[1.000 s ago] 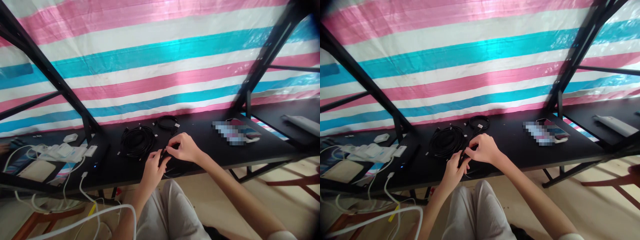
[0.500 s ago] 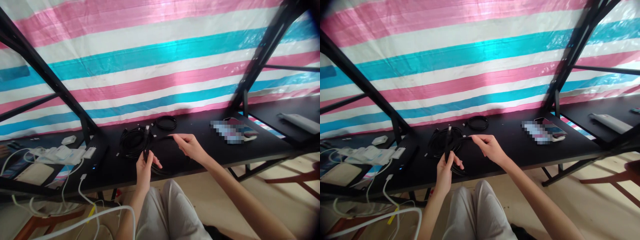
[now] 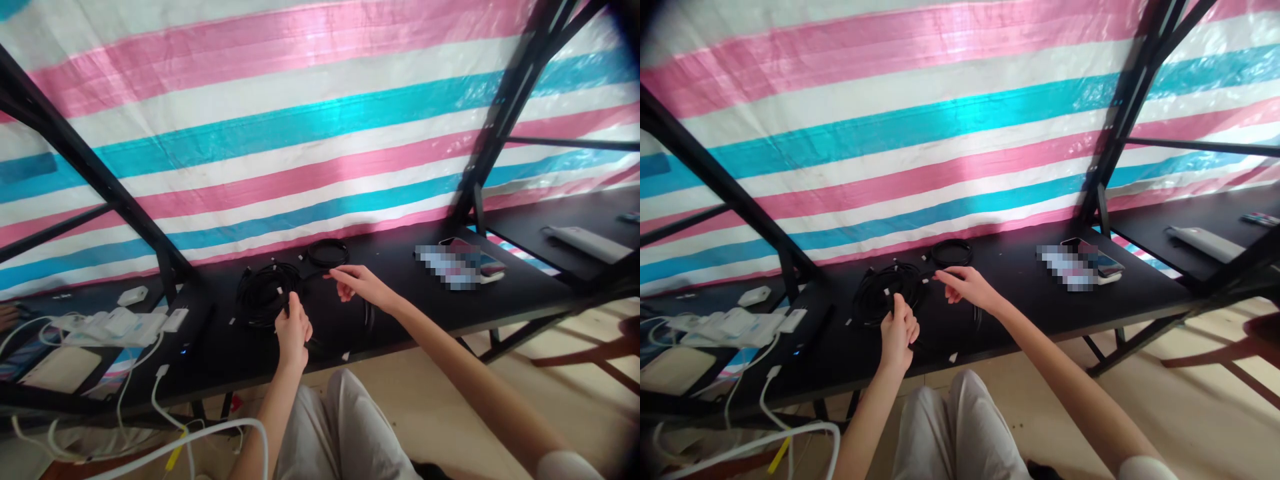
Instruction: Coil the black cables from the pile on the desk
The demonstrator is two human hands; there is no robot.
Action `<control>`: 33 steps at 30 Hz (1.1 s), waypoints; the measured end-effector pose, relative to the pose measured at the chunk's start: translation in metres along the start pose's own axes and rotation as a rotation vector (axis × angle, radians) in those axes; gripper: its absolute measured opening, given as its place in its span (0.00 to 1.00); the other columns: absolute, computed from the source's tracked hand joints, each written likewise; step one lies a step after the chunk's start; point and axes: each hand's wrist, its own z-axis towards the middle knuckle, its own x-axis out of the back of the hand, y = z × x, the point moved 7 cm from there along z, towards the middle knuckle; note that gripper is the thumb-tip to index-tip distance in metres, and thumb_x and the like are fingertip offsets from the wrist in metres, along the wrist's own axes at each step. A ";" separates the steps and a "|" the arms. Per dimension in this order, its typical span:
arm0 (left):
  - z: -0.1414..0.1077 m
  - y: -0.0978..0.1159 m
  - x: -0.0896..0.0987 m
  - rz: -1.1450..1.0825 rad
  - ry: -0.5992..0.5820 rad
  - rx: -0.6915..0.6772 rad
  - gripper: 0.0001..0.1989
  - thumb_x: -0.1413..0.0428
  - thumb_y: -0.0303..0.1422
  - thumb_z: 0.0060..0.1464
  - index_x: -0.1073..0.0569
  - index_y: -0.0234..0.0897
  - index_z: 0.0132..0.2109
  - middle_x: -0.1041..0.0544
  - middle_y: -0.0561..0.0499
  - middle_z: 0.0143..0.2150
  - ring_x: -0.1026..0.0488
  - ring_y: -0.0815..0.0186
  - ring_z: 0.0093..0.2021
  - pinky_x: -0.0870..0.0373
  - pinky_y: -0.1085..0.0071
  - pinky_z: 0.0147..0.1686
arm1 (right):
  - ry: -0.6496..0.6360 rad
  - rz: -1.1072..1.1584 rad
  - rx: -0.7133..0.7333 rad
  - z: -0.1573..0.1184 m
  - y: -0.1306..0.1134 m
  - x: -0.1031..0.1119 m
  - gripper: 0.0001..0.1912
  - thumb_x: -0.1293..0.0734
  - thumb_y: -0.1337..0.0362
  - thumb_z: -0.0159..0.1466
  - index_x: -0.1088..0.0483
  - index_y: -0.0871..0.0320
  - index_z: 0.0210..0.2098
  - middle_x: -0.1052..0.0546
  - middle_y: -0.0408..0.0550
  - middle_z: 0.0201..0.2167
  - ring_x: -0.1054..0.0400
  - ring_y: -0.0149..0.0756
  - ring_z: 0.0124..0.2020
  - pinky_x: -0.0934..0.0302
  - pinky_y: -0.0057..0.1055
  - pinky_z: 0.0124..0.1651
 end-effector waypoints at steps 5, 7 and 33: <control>0.038 -0.016 -0.006 -0.235 0.104 0.044 0.29 0.45 0.52 0.48 0.50 0.37 0.19 0.53 0.64 0.13 0.56 0.80 0.12 0.57 0.81 0.10 | 0.062 0.225 -0.162 -0.002 0.065 0.009 0.27 0.38 0.47 0.60 0.34 0.60 0.52 0.25 0.50 0.35 0.30 0.32 0.30 0.36 0.25 0.25; 0.055 -0.026 -0.014 -0.277 0.138 0.043 0.28 0.47 0.52 0.51 0.50 0.37 0.19 0.53 0.63 0.13 0.55 0.80 0.12 0.55 0.82 0.11 | 0.138 0.240 -0.184 0.003 0.082 0.016 0.28 0.38 0.46 0.59 0.35 0.58 0.53 0.25 0.53 0.39 0.29 0.36 0.32 0.37 0.25 0.21; 0.175 -0.084 -0.076 -0.080 0.359 0.289 0.17 0.47 0.36 0.58 0.33 0.35 0.53 0.30 0.44 0.51 0.29 0.60 0.47 0.29 0.59 0.44 | 0.601 -0.248 0.090 -0.014 0.133 0.073 0.17 0.40 0.53 0.59 0.27 0.58 0.35 0.23 0.51 0.31 0.29 0.43 0.32 0.36 0.35 0.34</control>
